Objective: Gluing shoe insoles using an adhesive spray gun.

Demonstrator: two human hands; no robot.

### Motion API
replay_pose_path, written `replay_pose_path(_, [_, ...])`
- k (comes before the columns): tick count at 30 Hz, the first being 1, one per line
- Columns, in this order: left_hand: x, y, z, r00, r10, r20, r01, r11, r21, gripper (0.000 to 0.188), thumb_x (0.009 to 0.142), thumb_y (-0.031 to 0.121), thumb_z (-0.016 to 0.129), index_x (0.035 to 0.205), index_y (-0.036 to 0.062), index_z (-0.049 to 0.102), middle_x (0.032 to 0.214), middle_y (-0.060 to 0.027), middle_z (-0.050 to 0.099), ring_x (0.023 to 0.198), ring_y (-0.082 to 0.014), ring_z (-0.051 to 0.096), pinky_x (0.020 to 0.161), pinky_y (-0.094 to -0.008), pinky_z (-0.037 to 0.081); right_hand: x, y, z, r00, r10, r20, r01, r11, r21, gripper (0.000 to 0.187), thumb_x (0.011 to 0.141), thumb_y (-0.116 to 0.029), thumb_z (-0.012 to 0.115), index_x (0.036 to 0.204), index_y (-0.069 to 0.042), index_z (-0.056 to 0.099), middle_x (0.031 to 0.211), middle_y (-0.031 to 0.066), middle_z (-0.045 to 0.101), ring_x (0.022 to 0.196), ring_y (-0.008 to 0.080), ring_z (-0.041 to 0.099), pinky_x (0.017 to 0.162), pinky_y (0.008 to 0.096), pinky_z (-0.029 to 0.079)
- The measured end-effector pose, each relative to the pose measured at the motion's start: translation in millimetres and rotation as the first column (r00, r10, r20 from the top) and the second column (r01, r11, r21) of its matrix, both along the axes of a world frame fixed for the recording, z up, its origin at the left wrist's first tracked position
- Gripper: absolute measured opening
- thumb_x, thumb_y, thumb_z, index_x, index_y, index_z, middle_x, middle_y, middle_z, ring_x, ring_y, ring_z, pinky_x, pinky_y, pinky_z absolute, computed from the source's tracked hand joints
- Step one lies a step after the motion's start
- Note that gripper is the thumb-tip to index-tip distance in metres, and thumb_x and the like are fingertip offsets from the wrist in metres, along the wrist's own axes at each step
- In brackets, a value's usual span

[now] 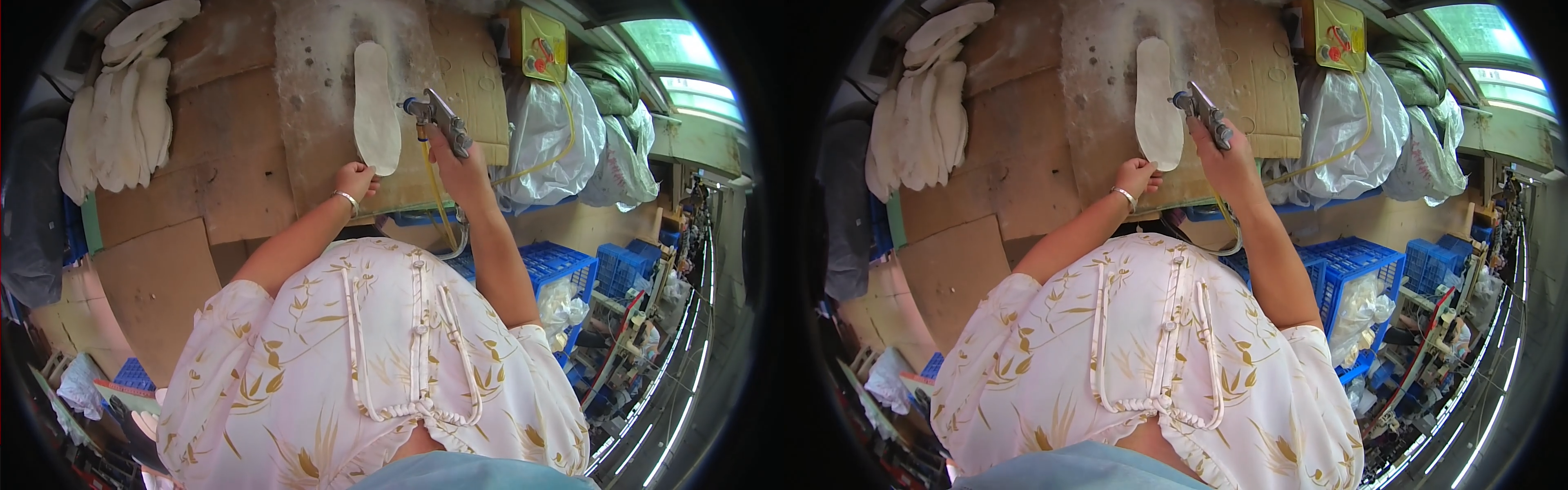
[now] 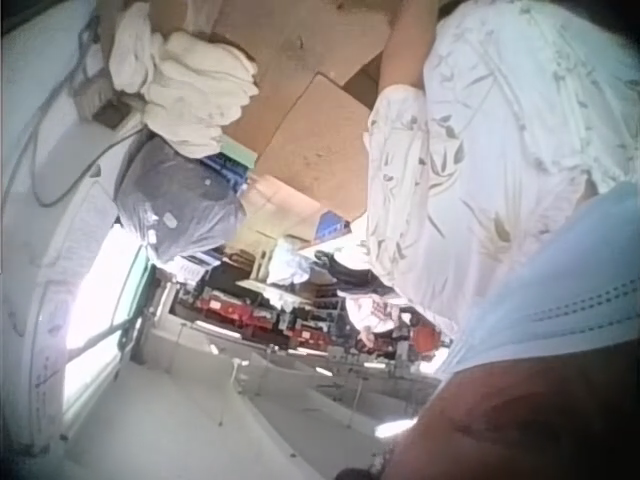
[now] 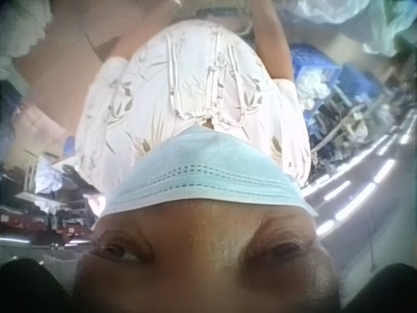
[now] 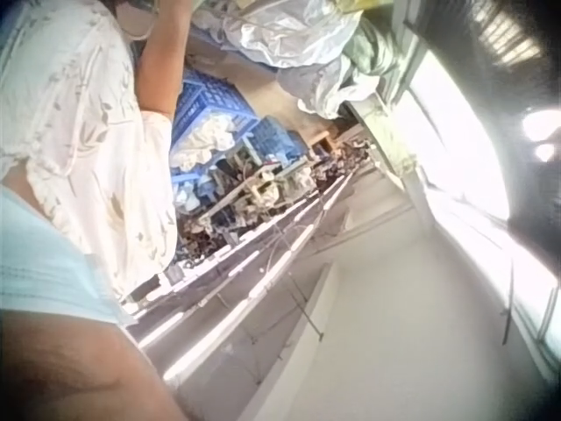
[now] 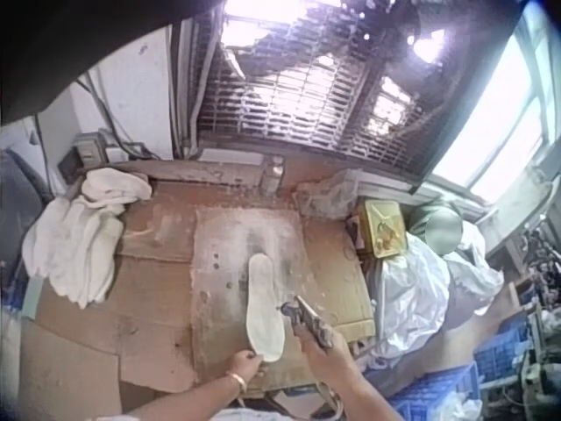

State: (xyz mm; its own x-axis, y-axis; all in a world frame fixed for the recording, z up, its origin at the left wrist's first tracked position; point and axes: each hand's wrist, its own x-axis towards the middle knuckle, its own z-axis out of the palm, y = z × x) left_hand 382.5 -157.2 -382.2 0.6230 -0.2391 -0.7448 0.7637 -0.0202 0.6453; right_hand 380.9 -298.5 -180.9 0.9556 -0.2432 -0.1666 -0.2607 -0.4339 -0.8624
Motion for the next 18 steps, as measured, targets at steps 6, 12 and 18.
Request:
replay_pose_path(6, [-1,0,0,1.000,0.006,-0.003,-0.006,1.000,0.011,0.016,0.083,0.018,0.056,0.084,0.0021,0.053,0.080,-0.0088,0.062,0.062,-0.0131,0.060,0.051,-0.0229,0.049,-16,0,4,0.998,0.036,-0.061,-0.036,0.999,0.000,0.022,0.085,-0.022,0.054,0.076,-0.002,0.051,0.059,-0.0018,0.041,0.056,0.0071,0.036,0.049,0.0242,0.033])
replay_pose_path(12, [-1,-1,2,1.000,0.010,0.002,-0.010,1.000,0.003,0.016,0.083,0.018,0.056,0.083,0.0023,0.053,0.080,-0.0087,0.062,0.062,-0.0131,0.060,0.051,-0.0224,0.049,-32,-1,3,0.989,0.045,-0.138,-0.034,0.996,0.077,0.021,0.085,-0.022,0.055,0.078,-0.002,0.051,0.060,-0.0016,0.042,0.056,0.0072,0.036,0.050,0.0241,0.033])
replay_pose_path(18, [-2,-1,0,1.000,0.023,0.002,-0.023,1.000,-0.001,0.016,0.083,0.018,0.056,0.083,0.0022,0.053,0.080,-0.0085,0.062,0.063,-0.0135,0.061,0.050,-0.0223,0.049,-50,-6,0,0.976,0.069,-0.207,-0.057,0.996,0.063,0.025,0.084,-0.025,0.056,0.080,-0.001,0.051,0.060,0.0011,0.044,0.057,0.0092,0.037,0.051,0.0259,0.034])
